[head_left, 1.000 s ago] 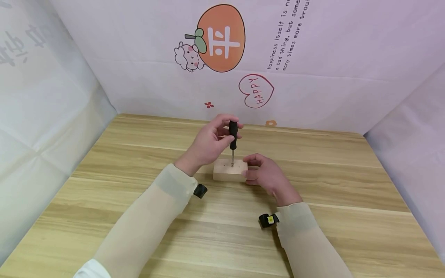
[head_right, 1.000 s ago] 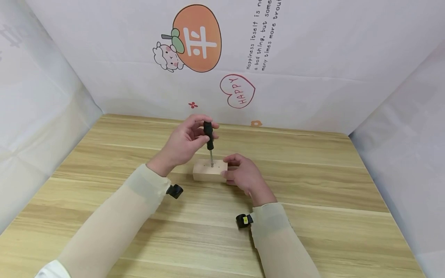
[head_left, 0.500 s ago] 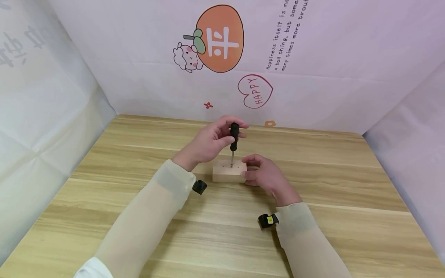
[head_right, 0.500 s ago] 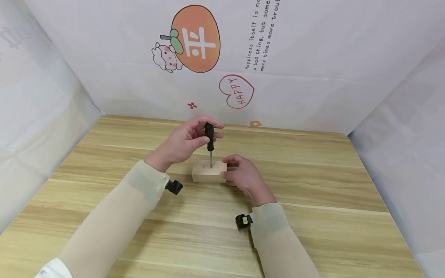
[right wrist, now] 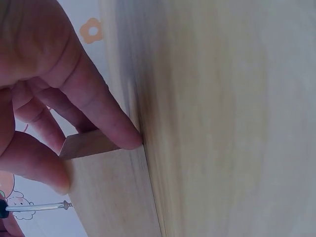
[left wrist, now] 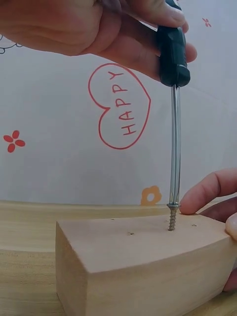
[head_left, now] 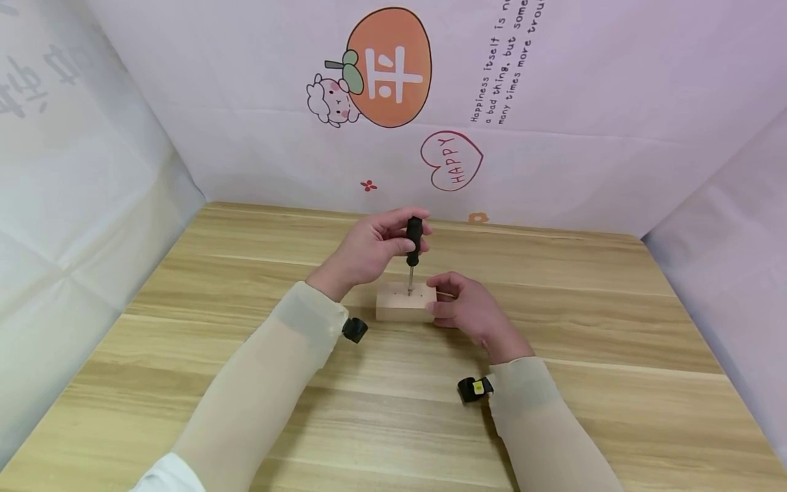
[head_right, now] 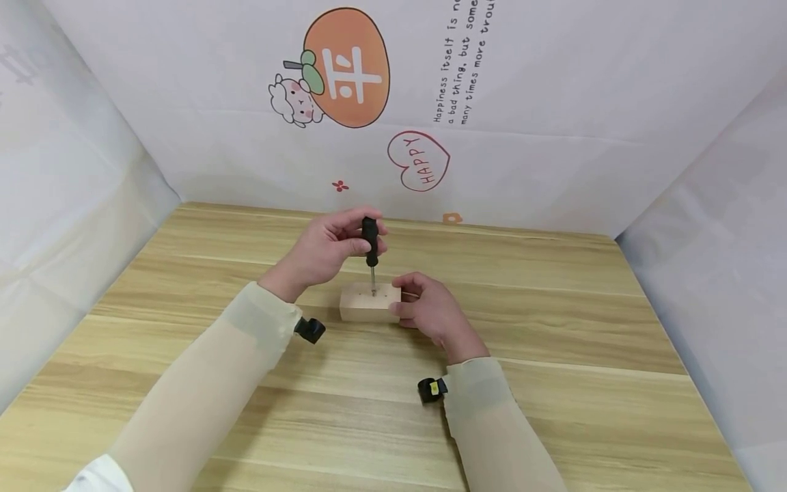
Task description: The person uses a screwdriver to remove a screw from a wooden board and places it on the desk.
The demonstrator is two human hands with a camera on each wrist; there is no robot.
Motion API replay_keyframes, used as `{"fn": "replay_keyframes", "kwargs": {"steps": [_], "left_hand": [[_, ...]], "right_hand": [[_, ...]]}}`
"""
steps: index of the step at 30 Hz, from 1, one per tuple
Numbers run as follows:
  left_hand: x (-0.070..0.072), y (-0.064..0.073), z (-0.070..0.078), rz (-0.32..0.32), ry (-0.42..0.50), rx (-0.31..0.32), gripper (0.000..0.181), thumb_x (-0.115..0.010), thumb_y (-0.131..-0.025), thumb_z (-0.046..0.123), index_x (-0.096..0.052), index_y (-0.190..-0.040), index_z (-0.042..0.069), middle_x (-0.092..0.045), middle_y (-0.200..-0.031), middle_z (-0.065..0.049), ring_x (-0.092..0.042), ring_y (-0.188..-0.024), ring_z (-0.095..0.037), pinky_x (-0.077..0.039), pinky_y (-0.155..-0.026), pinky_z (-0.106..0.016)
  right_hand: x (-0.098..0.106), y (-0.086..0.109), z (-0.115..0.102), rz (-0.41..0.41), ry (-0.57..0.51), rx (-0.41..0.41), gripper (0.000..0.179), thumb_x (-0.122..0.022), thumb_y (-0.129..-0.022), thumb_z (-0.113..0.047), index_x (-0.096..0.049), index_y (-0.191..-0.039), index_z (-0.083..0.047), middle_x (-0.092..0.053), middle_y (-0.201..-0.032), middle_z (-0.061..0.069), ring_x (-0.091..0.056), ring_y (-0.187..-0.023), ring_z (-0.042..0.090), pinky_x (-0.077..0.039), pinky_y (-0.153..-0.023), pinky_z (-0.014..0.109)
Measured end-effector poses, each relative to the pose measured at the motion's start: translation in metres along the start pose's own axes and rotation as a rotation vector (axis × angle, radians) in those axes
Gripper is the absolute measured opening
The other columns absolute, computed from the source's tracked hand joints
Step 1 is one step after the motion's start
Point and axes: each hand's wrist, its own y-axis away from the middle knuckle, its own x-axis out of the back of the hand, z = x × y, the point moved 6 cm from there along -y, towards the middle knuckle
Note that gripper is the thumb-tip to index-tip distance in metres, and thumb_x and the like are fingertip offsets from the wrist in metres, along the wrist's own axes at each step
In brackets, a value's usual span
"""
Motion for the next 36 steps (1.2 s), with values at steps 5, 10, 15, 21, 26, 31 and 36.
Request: {"fn": "replay_keyframes", "kwargs": {"steps": [5,10,15,21,26,31,36], "left_hand": [[0.001,0.000,-0.003,0.051,-0.007,0.025,0.042,-0.059,-0.094,-0.012,-0.062,-0.133,0.002,-0.067,-0.115,-0.015,-0.070,-0.097,-0.031,-0.054,-0.091,-0.039],[0.000,0.002,0.000,0.120,-0.045,0.038,0.040,-0.062,-0.093,-0.009,-0.067,-0.130,0.007,-0.069,-0.113,-0.014,-0.072,-0.094,-0.027,-0.055,-0.089,-0.036],[-0.002,0.003,0.004,0.115,-0.058,0.018,0.039,-0.063,-0.093,-0.007,-0.067,-0.129,0.009,-0.069,-0.113,-0.013,-0.071,-0.095,-0.027,-0.055,-0.089,-0.036],[-0.003,0.002,0.009,-0.042,0.003,-0.062,0.032,-0.058,-0.096,-0.009,-0.061,-0.127,-0.001,-0.064,-0.124,-0.018,-0.063,-0.112,-0.035,-0.051,-0.095,-0.042],[-0.005,0.001,0.009,-0.134,0.077,-0.035,0.034,-0.055,-0.096,-0.012,-0.055,-0.129,-0.003,-0.061,-0.127,-0.016,-0.064,-0.110,-0.036,-0.051,-0.096,-0.046],[-0.004,0.000,0.007,-0.095,0.012,-0.016,0.042,-0.057,-0.096,-0.010,-0.056,-0.137,-0.002,-0.064,-0.116,-0.016,-0.069,-0.097,-0.032,-0.054,-0.091,-0.043],[-0.003,0.000,0.006,-0.012,-0.030,-0.019,0.040,-0.060,-0.093,-0.011,-0.061,-0.132,-0.003,-0.067,-0.112,-0.016,-0.071,-0.092,-0.032,-0.055,-0.089,-0.042]], "right_hand": [[-0.001,0.002,-0.002,0.001,0.010,-0.003,0.044,-0.073,-0.091,-0.003,-0.058,-0.131,-0.005,-0.052,-0.140,0.014,-0.050,-0.126,0.031,-0.057,-0.084,0.041],[0.001,0.003,-0.006,0.015,0.033,-0.007,0.043,-0.073,-0.090,-0.002,-0.058,-0.130,-0.004,-0.053,-0.138,0.013,-0.051,-0.126,0.031,-0.057,-0.084,0.040],[0.002,0.003,-0.007,0.020,0.040,-0.007,0.042,-0.073,-0.090,-0.002,-0.059,-0.129,-0.006,-0.054,-0.136,0.012,-0.051,-0.124,0.030,-0.057,-0.083,0.040],[0.000,0.004,-0.006,-0.009,0.066,-0.006,0.038,-0.074,-0.090,-0.006,-0.061,-0.126,-0.010,-0.054,-0.136,0.008,-0.050,-0.126,0.028,-0.057,-0.083,0.038],[0.001,0.005,-0.004,-0.044,0.097,0.004,0.040,-0.076,-0.089,-0.009,-0.063,-0.126,-0.011,-0.054,-0.137,0.008,-0.049,-0.128,0.029,-0.056,-0.085,0.038],[0.000,0.005,-0.002,-0.044,0.114,0.009,0.042,-0.080,-0.085,-0.009,-0.064,-0.124,-0.012,-0.056,-0.134,0.010,-0.052,-0.123,0.029,-0.057,-0.084,0.038],[-0.002,0.004,-0.003,-0.001,0.130,0.014,0.039,-0.080,-0.085,-0.007,-0.065,-0.121,-0.011,-0.059,-0.128,0.010,-0.057,-0.118,0.027,-0.058,-0.080,0.037]]}}
